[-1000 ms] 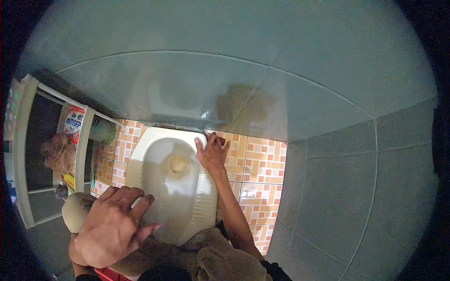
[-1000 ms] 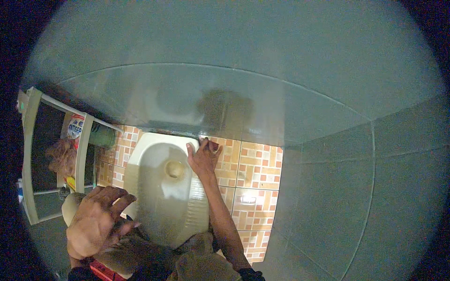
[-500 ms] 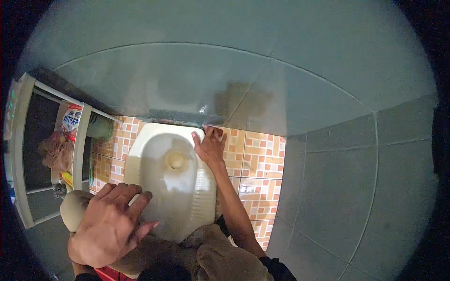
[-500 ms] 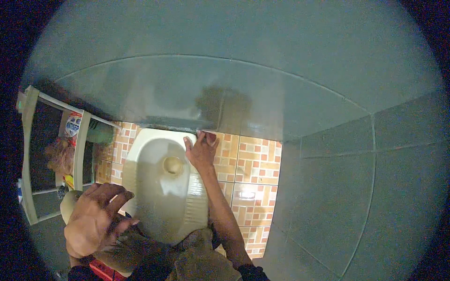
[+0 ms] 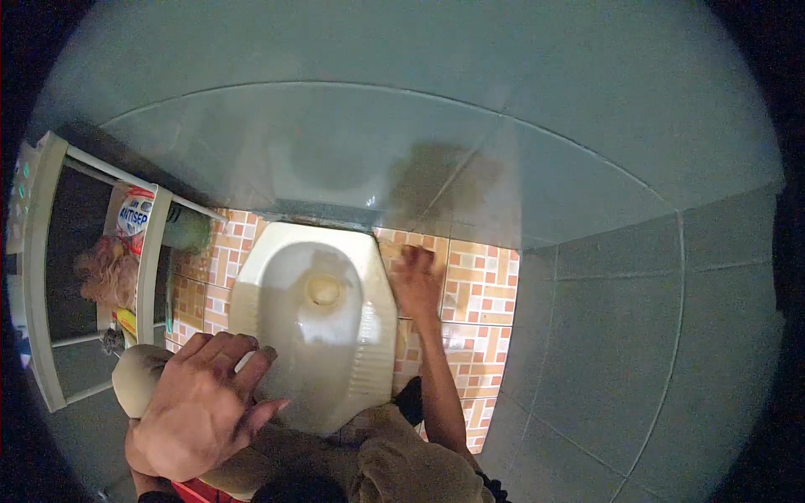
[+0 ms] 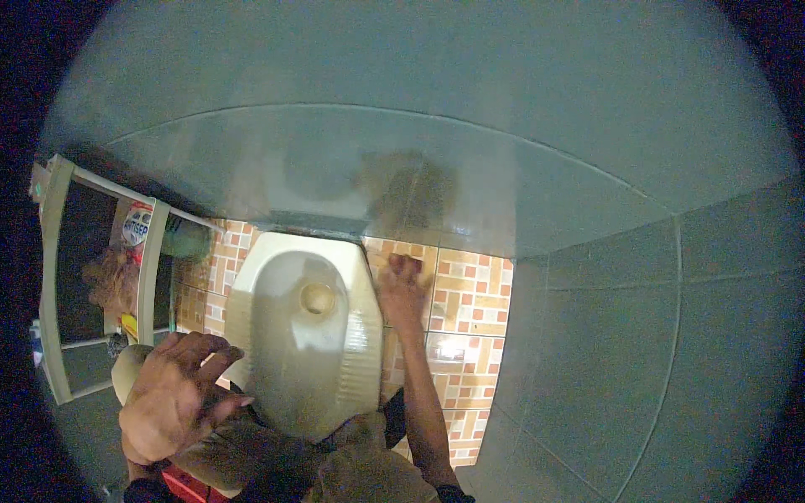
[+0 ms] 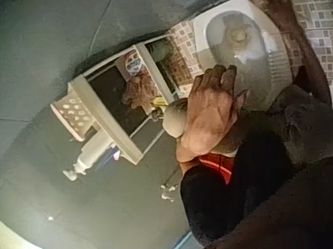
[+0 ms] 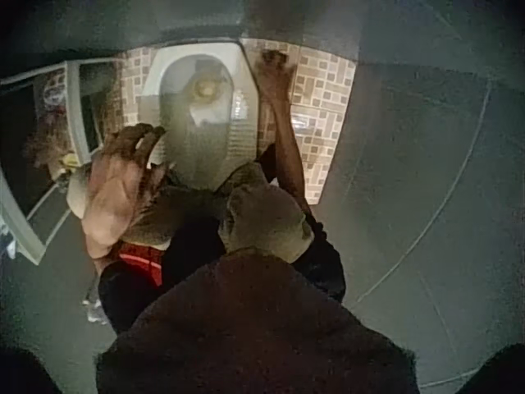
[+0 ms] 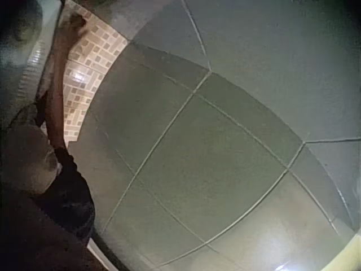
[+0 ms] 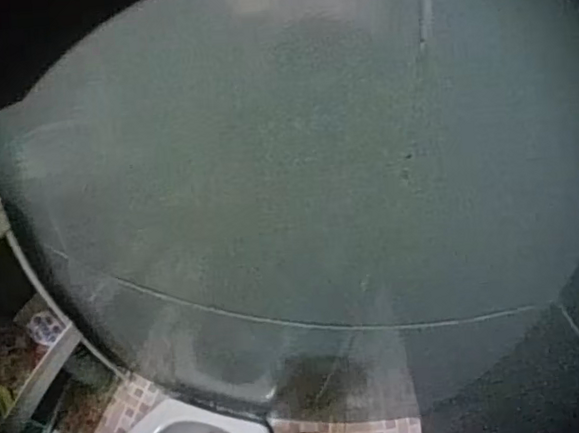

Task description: The person scrubs the edges and surrounding floor of a squat toilet using a small scrubber and wipes the surfaces by hand.

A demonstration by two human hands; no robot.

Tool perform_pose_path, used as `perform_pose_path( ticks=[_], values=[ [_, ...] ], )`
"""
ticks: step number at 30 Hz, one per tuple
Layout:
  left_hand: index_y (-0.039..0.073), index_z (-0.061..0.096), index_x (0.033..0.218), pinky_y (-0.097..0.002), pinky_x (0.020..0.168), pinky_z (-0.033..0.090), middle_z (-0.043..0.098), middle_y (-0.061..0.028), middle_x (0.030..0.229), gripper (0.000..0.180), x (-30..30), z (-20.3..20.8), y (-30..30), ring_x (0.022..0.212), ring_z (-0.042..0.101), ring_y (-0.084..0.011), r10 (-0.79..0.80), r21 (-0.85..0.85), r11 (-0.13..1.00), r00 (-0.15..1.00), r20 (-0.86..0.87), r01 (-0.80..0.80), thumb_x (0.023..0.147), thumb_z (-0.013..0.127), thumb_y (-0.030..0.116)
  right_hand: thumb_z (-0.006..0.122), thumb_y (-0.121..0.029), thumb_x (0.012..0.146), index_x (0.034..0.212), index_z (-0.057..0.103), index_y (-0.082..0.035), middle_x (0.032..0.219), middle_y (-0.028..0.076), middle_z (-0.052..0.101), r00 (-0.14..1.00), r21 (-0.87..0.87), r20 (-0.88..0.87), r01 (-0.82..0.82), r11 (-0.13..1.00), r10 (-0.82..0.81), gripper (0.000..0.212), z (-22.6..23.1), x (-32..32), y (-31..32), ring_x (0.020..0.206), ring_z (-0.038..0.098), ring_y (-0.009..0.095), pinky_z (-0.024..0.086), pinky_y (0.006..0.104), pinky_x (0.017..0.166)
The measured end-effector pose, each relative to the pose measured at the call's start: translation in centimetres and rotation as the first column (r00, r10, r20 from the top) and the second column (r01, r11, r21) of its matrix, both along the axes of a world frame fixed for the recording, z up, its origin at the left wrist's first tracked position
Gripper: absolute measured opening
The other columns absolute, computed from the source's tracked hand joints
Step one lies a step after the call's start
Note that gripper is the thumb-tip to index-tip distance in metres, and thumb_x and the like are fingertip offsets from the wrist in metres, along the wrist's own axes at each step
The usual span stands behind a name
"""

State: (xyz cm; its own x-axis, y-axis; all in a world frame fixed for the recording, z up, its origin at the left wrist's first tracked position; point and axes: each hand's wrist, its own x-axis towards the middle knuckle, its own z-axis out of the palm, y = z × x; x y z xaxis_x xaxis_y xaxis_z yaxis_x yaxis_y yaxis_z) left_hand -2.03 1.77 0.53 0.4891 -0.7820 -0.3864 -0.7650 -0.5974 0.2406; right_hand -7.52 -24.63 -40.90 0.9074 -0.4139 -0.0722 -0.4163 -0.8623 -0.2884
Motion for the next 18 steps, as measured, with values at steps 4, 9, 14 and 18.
perform_pose_path(
  ticks=[4,9,14,18],
  values=[
    [0.002,0.064,0.118,-0.0444,0.098,0.047,0.066,-0.0174,0.116,0.045,0.3,-0.1,-0.1,0.111,0.063,-0.0338,0.015,0.009,1.0,1.0,0.011,-0.015,0.089,0.073,0.035,0.048,-0.031,0.104,0.147,0.048,-0.007,0.147,0.016,0.049,0.925,0.169,0.14,0.329,0.929,-0.353,0.049,1.7,-5.4,-5.0,0.14,0.041,0.04,0.025,0.0686,0.113],
    [0.002,0.063,0.119,-0.0449,0.098,0.047,0.065,-0.0185,0.117,0.046,0.3,-0.4,-0.4,0.11,0.063,-0.0344,-0.018,-0.007,1.0,1.0,0.021,0.018,0.088,0.074,0.034,0.044,-0.03,0.106,0.151,0.045,-0.006,0.156,0.015,0.044,0.905,0.128,0.167,0.375,0.918,-0.392,0.051,0.5,-5.1,-3.1,0.147,0.038,0.036,0.014,0.0688,0.12],
    [0.001,0.063,0.119,-0.045,0.096,0.047,0.065,-0.0182,0.117,0.046,0.2,-0.3,-0.5,0.109,0.063,-0.0347,0.004,0.01,1.0,1.0,0.005,-0.004,0.087,0.075,0.033,0.041,-0.033,0.107,0.155,0.039,-0.007,0.159,0.017,0.04,0.998,0.139,0.051,0.035,0.99,-0.043,0.055,0.1,-2.7,0.5,0.149,0.034,0.039,0.013,0.0694,0.12],
    [0.001,0.063,0.119,-0.0447,0.095,0.048,0.065,-0.018,0.117,0.047,0.3,-0.5,-0.6,0.108,0.063,-0.0349,-0.004,-0.003,1.0,1.0,0.012,0.004,0.087,0.075,0.033,0.046,-0.035,0.106,0.15,0.041,-0.004,0.156,0.021,0.042,0.981,-0.151,0.193,0.033,0.988,-0.004,0.054,-2.9,-4.4,-4.5,0.143,0.043,0.04,0.011,0.072,0.119]
  ],
)
